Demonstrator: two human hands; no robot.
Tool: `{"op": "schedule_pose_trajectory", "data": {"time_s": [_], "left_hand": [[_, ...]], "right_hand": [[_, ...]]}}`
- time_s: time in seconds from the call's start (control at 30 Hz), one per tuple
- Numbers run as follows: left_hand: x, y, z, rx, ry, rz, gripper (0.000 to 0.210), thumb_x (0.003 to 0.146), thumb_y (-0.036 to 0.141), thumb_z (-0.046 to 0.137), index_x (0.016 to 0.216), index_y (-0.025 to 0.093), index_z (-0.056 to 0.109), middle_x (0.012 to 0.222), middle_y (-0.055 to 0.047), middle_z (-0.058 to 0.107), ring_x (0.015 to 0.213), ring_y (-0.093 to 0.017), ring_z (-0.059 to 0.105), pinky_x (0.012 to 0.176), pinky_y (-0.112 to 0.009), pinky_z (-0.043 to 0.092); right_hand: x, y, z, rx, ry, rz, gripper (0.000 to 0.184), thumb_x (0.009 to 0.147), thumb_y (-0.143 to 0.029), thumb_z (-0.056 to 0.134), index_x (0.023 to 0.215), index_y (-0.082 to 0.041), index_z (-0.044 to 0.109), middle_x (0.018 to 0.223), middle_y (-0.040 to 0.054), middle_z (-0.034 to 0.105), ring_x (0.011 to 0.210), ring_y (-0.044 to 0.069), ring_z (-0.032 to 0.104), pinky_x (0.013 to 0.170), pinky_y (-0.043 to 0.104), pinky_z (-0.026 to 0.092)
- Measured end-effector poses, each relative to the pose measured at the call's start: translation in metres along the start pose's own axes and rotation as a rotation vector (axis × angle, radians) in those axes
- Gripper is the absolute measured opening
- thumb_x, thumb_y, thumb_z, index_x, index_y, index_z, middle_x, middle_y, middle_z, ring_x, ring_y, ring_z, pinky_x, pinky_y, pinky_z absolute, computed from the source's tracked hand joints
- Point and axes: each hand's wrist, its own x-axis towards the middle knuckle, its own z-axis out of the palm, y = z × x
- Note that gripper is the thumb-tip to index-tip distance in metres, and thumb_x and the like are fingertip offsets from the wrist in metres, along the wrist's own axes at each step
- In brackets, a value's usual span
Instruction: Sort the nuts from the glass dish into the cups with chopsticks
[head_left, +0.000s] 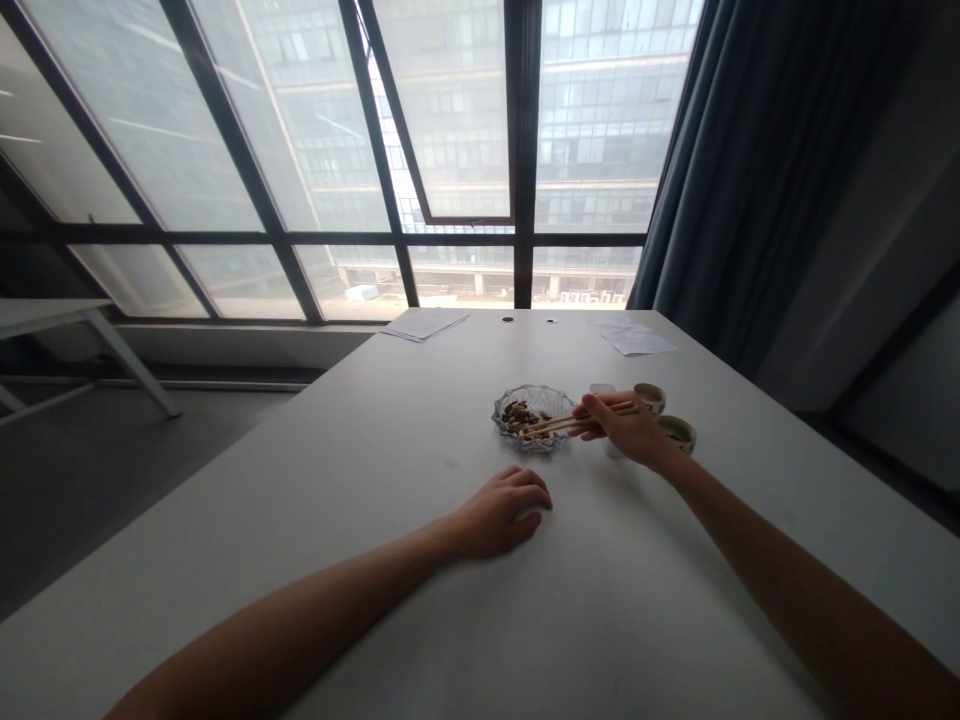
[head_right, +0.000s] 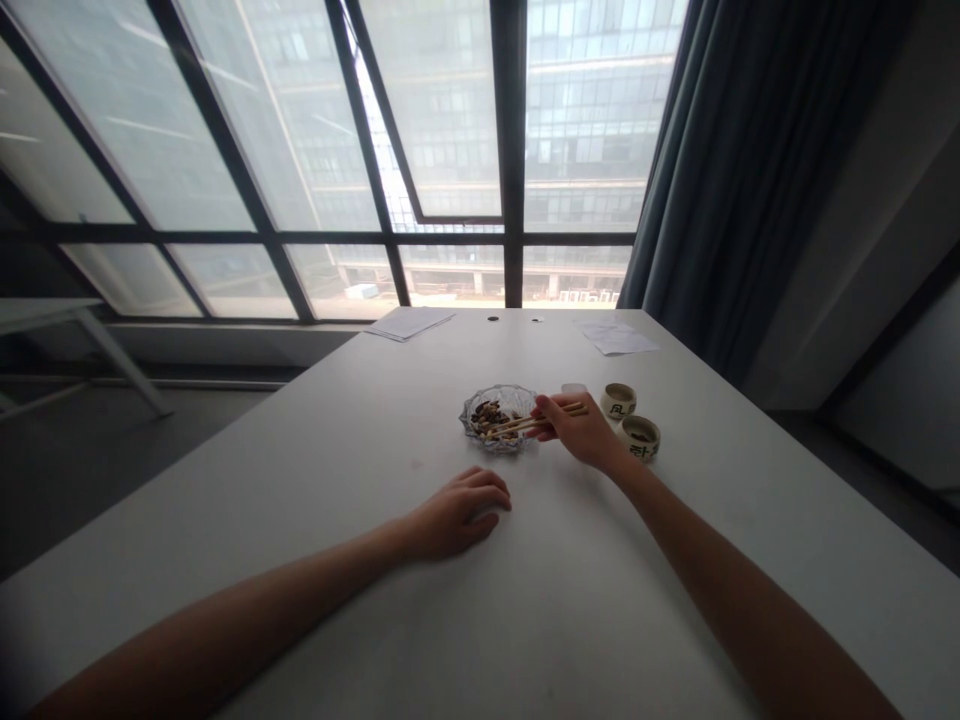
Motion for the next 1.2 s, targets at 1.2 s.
{"op": "schedule_pose_trajectory", "data": {"time_s": [1.2], "left_hand": [[0.0, -0.001, 0.0, 0.012, -0.015, -0.007, 0.024, 0.097, 0.017, 0.063, 0.117, 0.024, 0.071, 0.124, -0.008, 0.068, 0.118, -0.026, 0.061, 0.11, -0.039, 0.049]], "right_hand": [[-0.019, -0.068, -0.101, -0.329, 0.18, 0.042, 0.036, 0.075, -0.05, 0.095, 0.074, -0.017, 0.082, 0.072, 0.0142, 0.081, 0.064, 0.03, 0.081, 0.053, 0.033, 0.07]]}}
